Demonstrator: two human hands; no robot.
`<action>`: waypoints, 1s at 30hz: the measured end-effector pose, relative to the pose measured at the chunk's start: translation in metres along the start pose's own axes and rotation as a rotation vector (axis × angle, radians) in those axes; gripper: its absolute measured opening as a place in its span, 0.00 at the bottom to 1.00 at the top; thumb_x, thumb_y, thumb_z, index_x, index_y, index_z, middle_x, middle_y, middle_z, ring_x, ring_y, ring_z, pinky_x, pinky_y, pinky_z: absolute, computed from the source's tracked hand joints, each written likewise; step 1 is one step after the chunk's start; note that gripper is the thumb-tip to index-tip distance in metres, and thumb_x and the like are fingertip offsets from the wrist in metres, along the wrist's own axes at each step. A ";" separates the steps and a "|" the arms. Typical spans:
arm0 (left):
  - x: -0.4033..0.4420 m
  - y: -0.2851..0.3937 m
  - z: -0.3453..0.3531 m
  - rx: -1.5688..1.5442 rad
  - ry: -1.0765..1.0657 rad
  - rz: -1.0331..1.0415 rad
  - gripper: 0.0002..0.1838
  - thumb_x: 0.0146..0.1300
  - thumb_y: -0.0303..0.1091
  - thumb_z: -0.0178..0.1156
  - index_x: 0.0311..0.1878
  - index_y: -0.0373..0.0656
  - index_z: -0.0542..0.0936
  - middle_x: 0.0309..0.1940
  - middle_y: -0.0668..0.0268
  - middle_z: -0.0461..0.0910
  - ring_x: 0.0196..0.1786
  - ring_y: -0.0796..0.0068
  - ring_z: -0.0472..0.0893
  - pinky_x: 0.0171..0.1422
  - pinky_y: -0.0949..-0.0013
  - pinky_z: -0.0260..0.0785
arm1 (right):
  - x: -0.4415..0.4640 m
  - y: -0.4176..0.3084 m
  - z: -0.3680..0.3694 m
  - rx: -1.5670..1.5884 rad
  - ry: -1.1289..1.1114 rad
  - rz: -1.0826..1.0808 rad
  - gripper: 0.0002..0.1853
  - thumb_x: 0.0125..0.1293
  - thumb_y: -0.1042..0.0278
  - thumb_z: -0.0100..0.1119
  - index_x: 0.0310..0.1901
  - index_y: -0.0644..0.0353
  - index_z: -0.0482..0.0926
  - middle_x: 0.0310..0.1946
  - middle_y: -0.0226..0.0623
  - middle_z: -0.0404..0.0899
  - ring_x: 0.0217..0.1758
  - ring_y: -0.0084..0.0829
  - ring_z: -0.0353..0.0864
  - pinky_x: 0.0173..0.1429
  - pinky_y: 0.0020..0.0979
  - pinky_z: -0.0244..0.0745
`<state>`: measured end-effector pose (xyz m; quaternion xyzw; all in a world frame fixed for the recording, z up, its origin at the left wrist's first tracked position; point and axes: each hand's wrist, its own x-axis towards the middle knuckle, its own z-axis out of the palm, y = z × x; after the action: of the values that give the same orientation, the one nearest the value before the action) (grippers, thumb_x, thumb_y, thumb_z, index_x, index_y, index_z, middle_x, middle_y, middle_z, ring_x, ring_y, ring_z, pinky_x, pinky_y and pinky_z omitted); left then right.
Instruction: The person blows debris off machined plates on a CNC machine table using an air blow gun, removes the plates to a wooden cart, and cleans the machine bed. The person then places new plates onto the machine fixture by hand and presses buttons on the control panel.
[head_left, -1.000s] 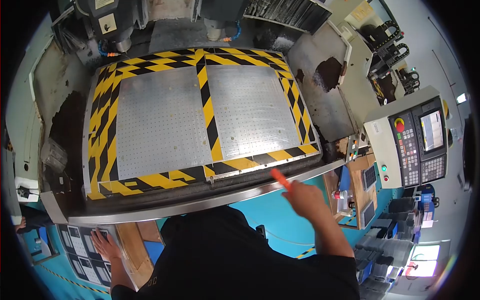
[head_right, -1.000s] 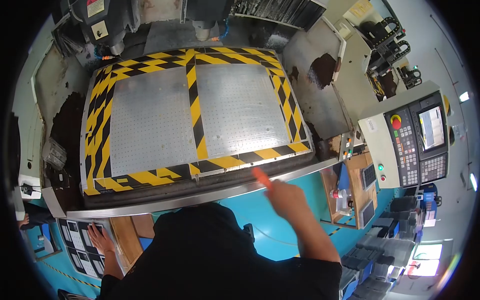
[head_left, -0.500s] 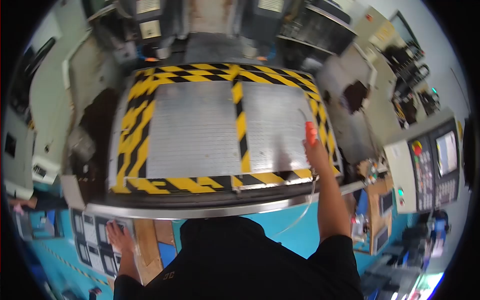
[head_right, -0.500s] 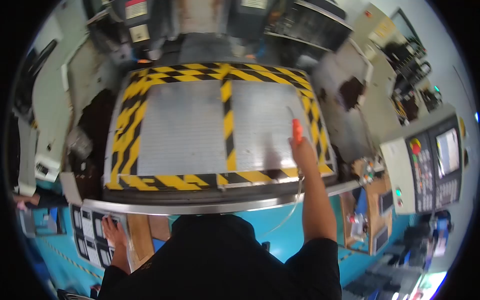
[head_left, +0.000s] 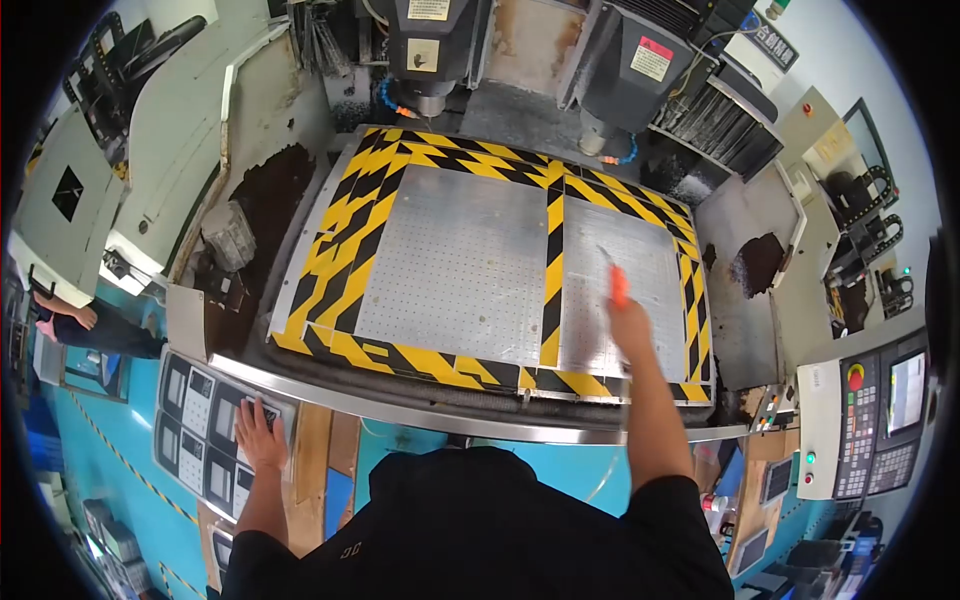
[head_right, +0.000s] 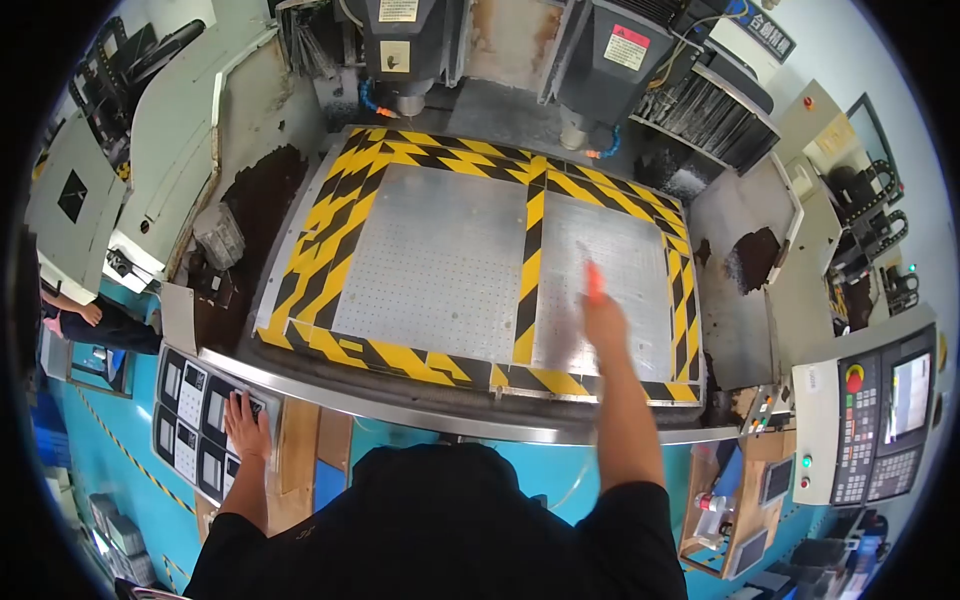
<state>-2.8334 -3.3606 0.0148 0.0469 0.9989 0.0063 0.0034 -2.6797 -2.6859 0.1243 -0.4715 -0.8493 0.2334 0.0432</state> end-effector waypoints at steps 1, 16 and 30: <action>0.000 0.002 -0.004 -0.031 0.004 0.004 0.33 0.66 0.50 0.49 0.73 0.50 0.61 0.75 0.54 0.52 0.78 0.51 0.49 0.78 0.48 0.40 | -0.004 0.039 -0.019 -0.036 0.050 0.112 0.28 0.62 0.42 0.56 0.38 0.67 0.82 0.34 0.56 0.82 0.42 0.54 0.83 0.44 0.49 0.74; -0.006 -0.009 -0.037 -0.089 -0.231 0.159 0.47 0.58 0.51 0.61 0.75 0.41 0.52 0.75 0.42 0.45 0.77 0.38 0.43 0.77 0.38 0.36 | -0.254 0.213 0.072 0.299 -0.071 0.736 0.20 0.69 0.61 0.47 0.57 0.64 0.74 0.43 0.53 0.80 0.43 0.50 0.80 0.42 0.48 0.76; -0.056 -0.095 -0.029 -0.684 0.000 0.153 0.34 0.60 0.47 0.61 0.67 0.42 0.68 0.70 0.41 0.59 0.74 0.37 0.55 0.75 0.41 0.46 | -0.332 -0.319 0.307 0.099 -0.484 -1.094 0.23 0.64 0.58 0.59 0.56 0.63 0.74 0.50 0.52 0.79 0.55 0.52 0.78 0.59 0.44 0.72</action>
<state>-2.7863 -3.4607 0.0428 0.1176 0.9325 0.3409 0.0186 -2.8360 -3.2101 0.0399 0.1032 -0.9426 0.3173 -0.0160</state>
